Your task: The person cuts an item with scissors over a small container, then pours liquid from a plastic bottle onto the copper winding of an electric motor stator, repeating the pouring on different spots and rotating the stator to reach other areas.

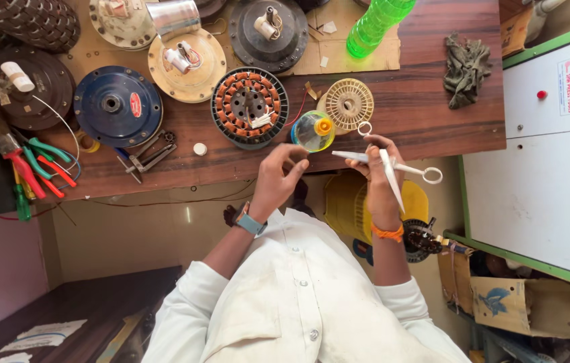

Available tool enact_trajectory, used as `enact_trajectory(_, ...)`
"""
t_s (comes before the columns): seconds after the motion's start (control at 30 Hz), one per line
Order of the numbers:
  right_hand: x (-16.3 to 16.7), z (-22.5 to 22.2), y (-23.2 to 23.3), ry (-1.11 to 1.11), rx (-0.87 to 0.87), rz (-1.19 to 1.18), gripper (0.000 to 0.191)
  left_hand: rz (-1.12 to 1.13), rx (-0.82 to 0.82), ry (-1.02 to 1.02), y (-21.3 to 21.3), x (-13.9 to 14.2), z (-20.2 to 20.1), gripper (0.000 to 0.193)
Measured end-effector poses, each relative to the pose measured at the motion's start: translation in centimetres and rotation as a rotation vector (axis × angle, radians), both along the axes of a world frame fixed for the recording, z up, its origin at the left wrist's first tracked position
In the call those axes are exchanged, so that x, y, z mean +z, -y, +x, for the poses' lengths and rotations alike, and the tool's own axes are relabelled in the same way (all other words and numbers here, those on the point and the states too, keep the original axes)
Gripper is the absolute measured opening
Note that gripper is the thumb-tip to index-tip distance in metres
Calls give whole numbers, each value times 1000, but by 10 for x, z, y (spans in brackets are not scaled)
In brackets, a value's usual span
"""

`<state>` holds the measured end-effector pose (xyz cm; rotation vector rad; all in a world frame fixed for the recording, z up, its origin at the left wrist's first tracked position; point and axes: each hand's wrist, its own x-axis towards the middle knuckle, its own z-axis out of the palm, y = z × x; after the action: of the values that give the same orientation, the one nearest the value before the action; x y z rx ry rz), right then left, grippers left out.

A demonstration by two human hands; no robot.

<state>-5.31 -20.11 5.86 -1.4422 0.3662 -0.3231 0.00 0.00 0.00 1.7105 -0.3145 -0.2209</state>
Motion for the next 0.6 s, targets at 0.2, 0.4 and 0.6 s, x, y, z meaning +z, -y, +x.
enact_trajectory(0.2, -16, 23, 26, 11, 52, 68, 27, 94, 95, 109, 32, 1, 34, 54)
enact_trajectory(0.4, -6, 33, 13, 61, 6, -363, 20, 180, 214, 167, 65, -9, 37, 45)
enact_trajectory(0.6, 6, 30, -5, 59, -15, -655, 15, 261, 307, 105, 71, -19, 25, 43)
